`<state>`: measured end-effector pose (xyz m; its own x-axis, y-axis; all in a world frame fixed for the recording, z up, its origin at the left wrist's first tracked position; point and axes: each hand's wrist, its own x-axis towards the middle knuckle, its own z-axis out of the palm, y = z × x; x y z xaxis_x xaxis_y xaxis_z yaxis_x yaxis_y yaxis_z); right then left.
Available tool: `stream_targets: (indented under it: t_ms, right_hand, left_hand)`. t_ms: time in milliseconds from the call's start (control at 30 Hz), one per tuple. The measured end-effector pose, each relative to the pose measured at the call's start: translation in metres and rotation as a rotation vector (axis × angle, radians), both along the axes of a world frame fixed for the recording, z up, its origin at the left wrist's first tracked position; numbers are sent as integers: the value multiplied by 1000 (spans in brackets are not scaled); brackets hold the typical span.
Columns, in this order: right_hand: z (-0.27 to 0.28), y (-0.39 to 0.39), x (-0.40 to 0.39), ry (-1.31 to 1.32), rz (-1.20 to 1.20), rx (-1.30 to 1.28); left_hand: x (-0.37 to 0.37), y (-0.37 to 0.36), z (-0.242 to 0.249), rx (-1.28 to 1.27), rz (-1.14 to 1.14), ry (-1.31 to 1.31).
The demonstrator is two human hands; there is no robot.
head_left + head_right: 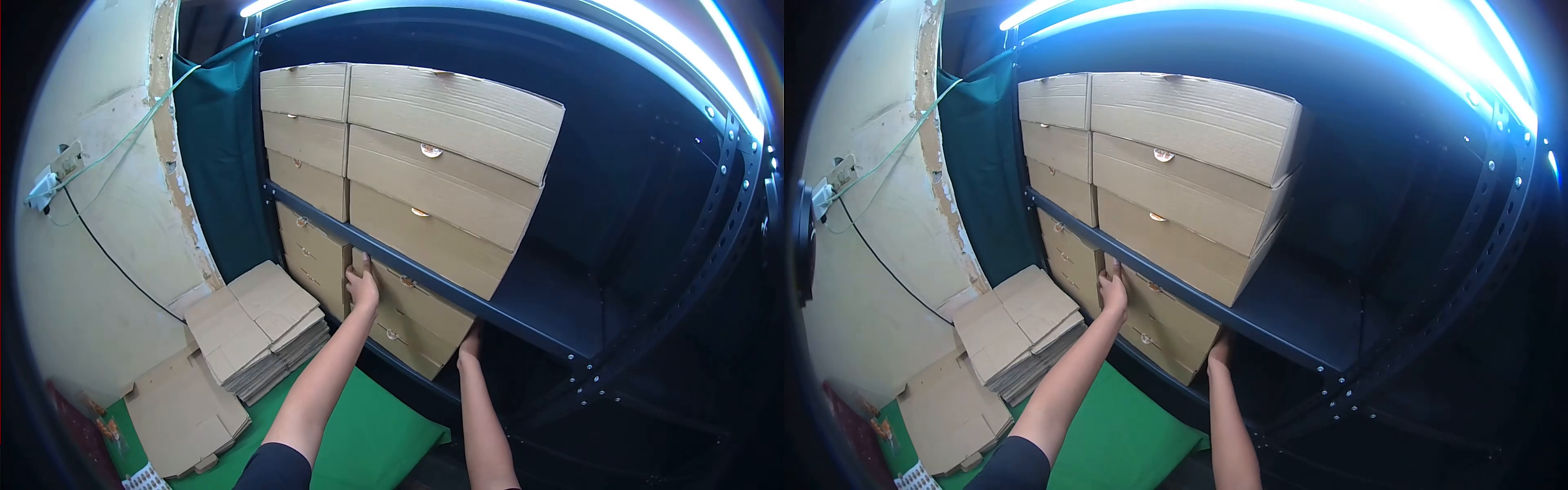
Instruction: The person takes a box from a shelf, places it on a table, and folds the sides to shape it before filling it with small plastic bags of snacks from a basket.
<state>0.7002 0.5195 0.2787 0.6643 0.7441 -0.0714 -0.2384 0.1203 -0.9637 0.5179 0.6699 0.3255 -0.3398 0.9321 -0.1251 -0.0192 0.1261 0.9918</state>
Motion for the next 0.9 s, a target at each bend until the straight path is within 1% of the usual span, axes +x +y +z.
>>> stream_targets:
  t_ms: [67, 167, 233, 367, 433, 567, 633, 700, 767, 800, 867, 900]
  right_hand:
    - [1, 0, 3, -8, 0, -6]
    - [1, 3, 8, -19, -2, -11]
    - [-2, 2, 8, -47, -5, 10]
    - [-7, 1, 8, -160, -54, 68]
    - [-8, -1, 7, -219, -84, 98]
    - [-9, -4, 6, -342, -138, 163]
    - [-9, -7, 5, -399, -165, 196]
    - [-6, -11, 0, -425, -180, 212]
    - [4, -17, -17, -658, -230, 194]
    - [5, -17, -22, -657, -231, 193]
    - [7, -14, -29, -698, -169, 106]
    - [18, -19, -36, -687, -189, 18]
  left_hand:
    - [-3, 10, -11, 28, -36, -9]
    - [-5, 5, -13, 96, -95, -33]
    - [-8, -6, -5, 168, -126, -80]
    - [-6, -25, 0, 271, -57, -58]
    - [-4, -27, -5, 471, -163, 187]
    - [1, -39, -4, 459, -143, 189]
    - [-1, -51, -1, 561, -174, 399]
    - [-1, -49, 0, 561, -179, 387]
    - [-1, -49, 5, 560, -184, 372]
    - [-1, -51, 9, 556, -187, 391]
    - [0, -55, 12, 554, -186, 406]
    - [1, -56, 11, 542, -163, 445]
